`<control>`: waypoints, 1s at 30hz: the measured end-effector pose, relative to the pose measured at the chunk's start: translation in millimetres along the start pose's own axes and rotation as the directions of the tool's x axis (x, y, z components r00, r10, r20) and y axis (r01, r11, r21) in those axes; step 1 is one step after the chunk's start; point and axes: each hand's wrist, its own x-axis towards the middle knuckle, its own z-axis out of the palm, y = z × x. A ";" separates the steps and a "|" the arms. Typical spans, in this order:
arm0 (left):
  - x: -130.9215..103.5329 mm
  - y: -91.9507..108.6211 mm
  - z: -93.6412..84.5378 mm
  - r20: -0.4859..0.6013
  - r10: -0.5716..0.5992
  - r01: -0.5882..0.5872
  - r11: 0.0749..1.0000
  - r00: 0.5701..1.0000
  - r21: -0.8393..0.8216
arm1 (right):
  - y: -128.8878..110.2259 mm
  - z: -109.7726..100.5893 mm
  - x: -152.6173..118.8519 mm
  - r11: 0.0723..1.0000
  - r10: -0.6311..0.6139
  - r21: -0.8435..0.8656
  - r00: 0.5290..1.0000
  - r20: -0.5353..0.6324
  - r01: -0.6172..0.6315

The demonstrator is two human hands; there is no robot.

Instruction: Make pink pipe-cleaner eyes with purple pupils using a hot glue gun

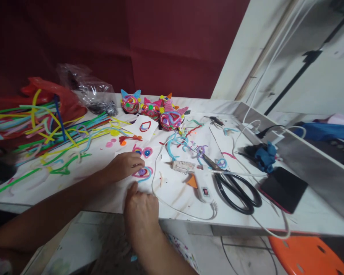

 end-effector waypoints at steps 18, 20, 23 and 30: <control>1.2 -14.8 9.7 -0.088 0.130 -0.133 0.991 0.988 -0.029 | 1.6 -5.5 -4.5 0.997 0.056 0.055 0.998 -0.040 -0.054; 1.9 -14.8 5.4 -0.128 0.160 -0.168 0.984 0.979 -0.052 | 6.0 -10.4 -12.5 0.989 0.072 0.135 0.996 -0.057 -0.063; 2.9 -11.0 -6.0 -0.186 0.191 -0.210 0.974 0.964 -0.088 | 19.3 -21.0 -33.4 0.929 -0.004 0.368 0.994 -0.112 0.045; 2.9 17.1 -32.3 -0.288 0.267 -0.313 0.941 0.920 -0.127 | 60.2 -45.3 -79.1 0.700 0.110 0.680 0.907 -0.406 0.219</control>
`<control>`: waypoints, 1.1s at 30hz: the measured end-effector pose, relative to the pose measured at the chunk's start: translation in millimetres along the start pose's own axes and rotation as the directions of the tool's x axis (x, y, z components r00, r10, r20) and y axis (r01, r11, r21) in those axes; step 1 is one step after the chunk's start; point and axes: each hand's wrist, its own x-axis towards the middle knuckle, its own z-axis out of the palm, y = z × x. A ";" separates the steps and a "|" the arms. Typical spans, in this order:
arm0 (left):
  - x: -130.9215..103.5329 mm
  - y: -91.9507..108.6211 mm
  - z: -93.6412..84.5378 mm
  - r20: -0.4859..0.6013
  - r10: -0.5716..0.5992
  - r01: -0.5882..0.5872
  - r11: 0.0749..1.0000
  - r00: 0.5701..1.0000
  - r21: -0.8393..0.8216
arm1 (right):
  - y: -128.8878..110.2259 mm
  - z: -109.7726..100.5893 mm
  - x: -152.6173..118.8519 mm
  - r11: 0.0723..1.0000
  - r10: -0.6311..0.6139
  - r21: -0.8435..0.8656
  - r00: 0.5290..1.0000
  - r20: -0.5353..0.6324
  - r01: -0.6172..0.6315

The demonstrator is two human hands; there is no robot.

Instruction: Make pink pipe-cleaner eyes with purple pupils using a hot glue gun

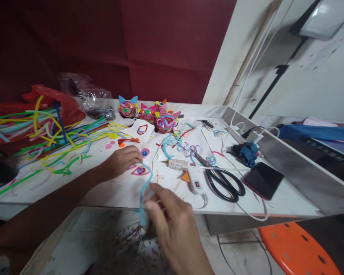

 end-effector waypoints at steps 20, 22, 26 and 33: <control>-53.7 96.8 -3.1 -0.152 -0.036 0.058 0.988 0.988 0.144 | 11.9 16.2 10.8 0.785 0.284 0.472 0.910 0.301 -0.401; -58.9 100.2 -0.7 -0.146 -0.182 0.188 0.982 0.972 0.025 | 14.1 22.9 11.5 0.756 0.287 0.514 0.911 0.296 -0.405; -59.1 98.9 1.6 0.000 -0.487 0.467 0.837 0.873 -0.286 | 21.0 33.7 17.3 0.675 0.325 0.609 0.909 0.261 -0.416; -47.5 90.0 6.0 0.316 -0.720 0.714 0.347 0.618 -0.608 | 27.3 41.3 29.9 0.587 0.375 0.721 0.913 0.161 -0.369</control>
